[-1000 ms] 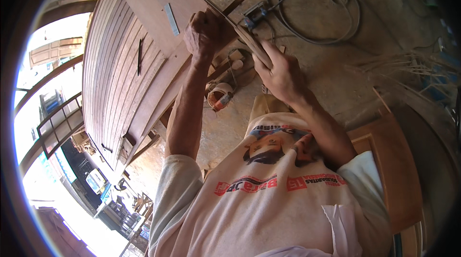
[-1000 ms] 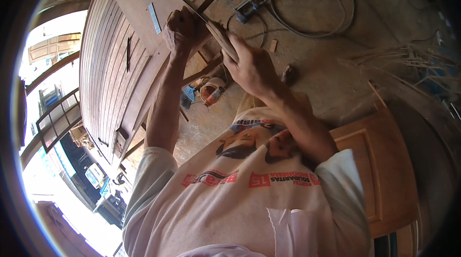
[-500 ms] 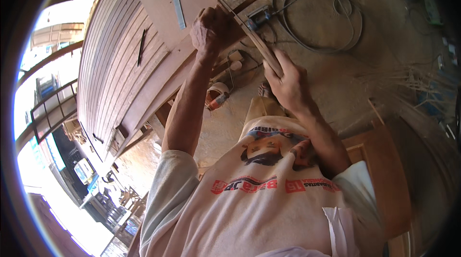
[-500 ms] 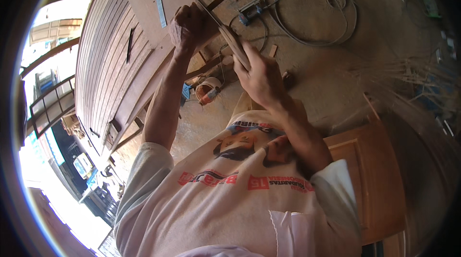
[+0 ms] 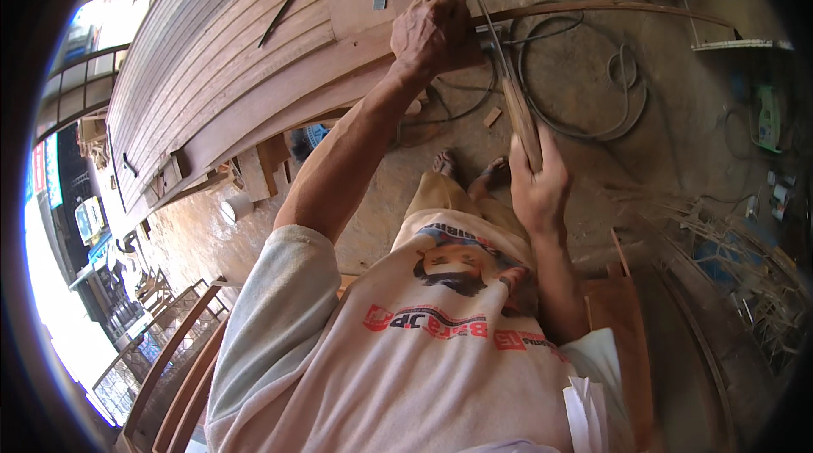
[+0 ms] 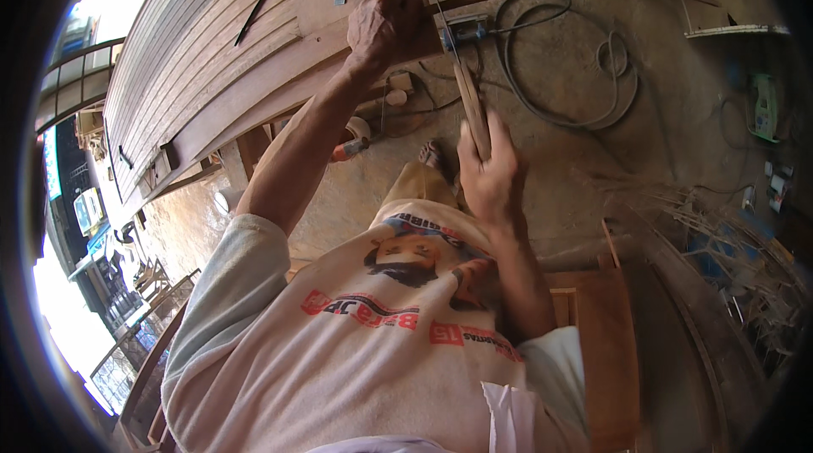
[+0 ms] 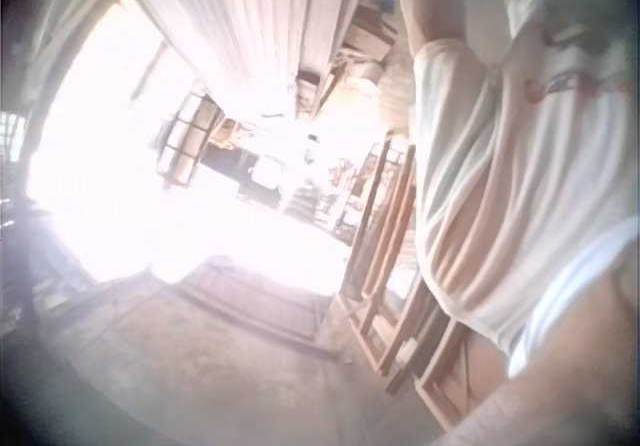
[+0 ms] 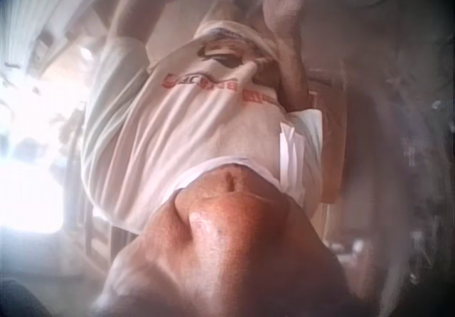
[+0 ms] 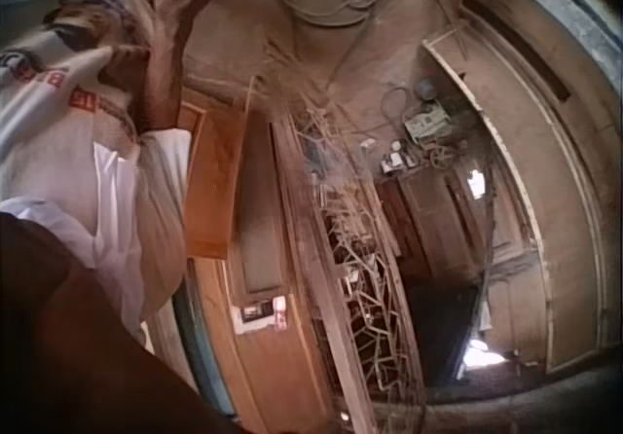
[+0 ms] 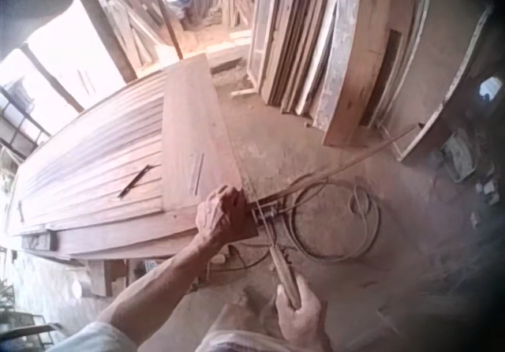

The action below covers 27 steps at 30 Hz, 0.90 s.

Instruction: The person fits a long wooden trim piece into a groove on a large wooden door panel by hand, marks the piece with a pencil, and saws off the excess length with a hand saw.

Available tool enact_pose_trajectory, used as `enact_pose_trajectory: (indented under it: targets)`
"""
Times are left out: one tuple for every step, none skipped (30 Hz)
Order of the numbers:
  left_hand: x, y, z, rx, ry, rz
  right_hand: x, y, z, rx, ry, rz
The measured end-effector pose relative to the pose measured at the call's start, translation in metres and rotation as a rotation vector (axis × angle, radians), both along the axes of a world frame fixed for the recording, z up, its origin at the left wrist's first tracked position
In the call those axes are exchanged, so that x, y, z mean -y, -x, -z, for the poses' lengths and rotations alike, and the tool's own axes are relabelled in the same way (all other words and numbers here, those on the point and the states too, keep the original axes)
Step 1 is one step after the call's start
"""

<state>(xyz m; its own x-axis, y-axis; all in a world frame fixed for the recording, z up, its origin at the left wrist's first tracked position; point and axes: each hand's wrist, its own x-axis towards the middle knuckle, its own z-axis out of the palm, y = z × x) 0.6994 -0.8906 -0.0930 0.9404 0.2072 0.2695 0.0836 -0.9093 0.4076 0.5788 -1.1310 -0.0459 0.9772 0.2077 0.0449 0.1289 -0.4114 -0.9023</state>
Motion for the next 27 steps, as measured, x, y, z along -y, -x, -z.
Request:
enact_pose_trajectory:
  targets:
    - [0.0,-0.003,0.002,0.024,0.062,-0.046,0.017,0.023,0.004,0.047,-0.014,0.011]
    - [-0.002,-0.007,0.007,0.042,0.021,-0.016,0.031,0.039,0.007,0.084,-0.031,0.02]
    - [-0.006,-0.008,0.014,0.052,-0.023,0.015,0.034,0.041,0.008,0.067,-0.011,0.009]
    - [-0.01,-0.006,0.021,0.061,-0.067,0.046,0.036,0.043,0.007,0.05,0.009,-0.002]
    - [-0.007,-0.002,0.02,0.034,-0.091,0.062,0.038,0.048,0.002,0.028,0.044,0.016]
    - [-0.004,-0.003,0.009,0.021,-0.117,0.09,0.02,0.031,-0.008,-0.036,0.001,0.037]
    - [0.0,-0.004,-0.004,0.014,-0.143,0.116,0.008,0.013,0.0,0.025,0.057,0.031]
    - [0.003,-0.002,-0.01,0.03,-0.133,0.119,-0.008,-0.007,-0.002,0.025,-0.04,0.042]
    - [0.006,-0.001,-0.017,0.047,-0.12,0.125,-0.02,-0.029,0.001,-0.011,-0.035,0.03]
    - [0.008,-0.001,-0.019,0.034,-0.134,0.114,-0.025,-0.04,0.001,-0.05,-0.033,0.013]
    - [0.005,-0.004,-0.016,0.037,-0.119,0.088,-0.024,-0.037,-0.001,-0.051,-0.027,0.006]
    - [0.003,-0.006,-0.013,0.04,-0.105,0.067,-0.021,-0.032,-0.004,-0.051,-0.02,-0.001]
    - [0.003,-0.003,-0.009,0.032,-0.09,0.054,-0.018,-0.024,-0.008,-0.051,-0.013,-0.008]
    - [-0.002,-0.007,0.005,0.008,-0.037,-0.02,-0.004,-0.001,-0.009,-0.145,-0.079,-0.001]
    - [-0.008,-0.009,0.013,-0.019,0.012,-0.098,0.019,0.025,-0.004,-0.051,-0.057,0.0]
    - [-0.003,-0.007,0.001,0.045,-0.25,0.129,0.035,0.043,0.0,0.037,-0.038,0.009]
    - [-0.001,-0.006,-0.001,0.031,-0.167,0.07,0.039,0.05,-0.002,0.019,-0.034,0.008]
    - [0.0,-0.005,-0.001,0.016,-0.085,0.008,0.042,0.053,-0.007,0.001,-0.03,0.005]
    - [0.0,-0.004,-0.003,0.001,-0.005,-0.055,0.043,0.054,-0.012,-0.018,-0.026,0.002]
    - [0.002,-0.008,-0.005,-0.031,0.0,-0.051,0.024,0.038,-0.012,0.022,-0.05,0.043]
    - [-0.002,-0.01,0.003,-0.005,0.021,-0.064,0.005,0.015,-0.005,0.017,-0.053,0.04]
    - [0.001,-0.014,0.002,-0.037,0.016,-0.088,-0.008,-0.004,0.001,0.009,-0.06,0.039]
    - [0.004,-0.015,0.002,-0.074,0.006,-0.117,-0.015,-0.021,0.002,0.018,-0.055,0.04]
    - [0.002,-0.014,0.003,-0.078,-0.001,-0.127,-0.024,-0.036,0.0,0.022,-0.054,0.034]
    - [0.001,-0.014,0.006,-0.083,-0.008,-0.135,-0.026,-0.041,-0.001,0.027,-0.054,0.029]
    - [-0.002,-0.014,0.009,-0.082,-0.011,-0.161,-0.017,-0.03,-0.003,-0.063,-0.06,-0.026]
    - [0.0,-0.014,0.01,-0.06,-0.004,-0.141,-0.001,-0.01,-0.011,-0.066,-0.083,-0.006]
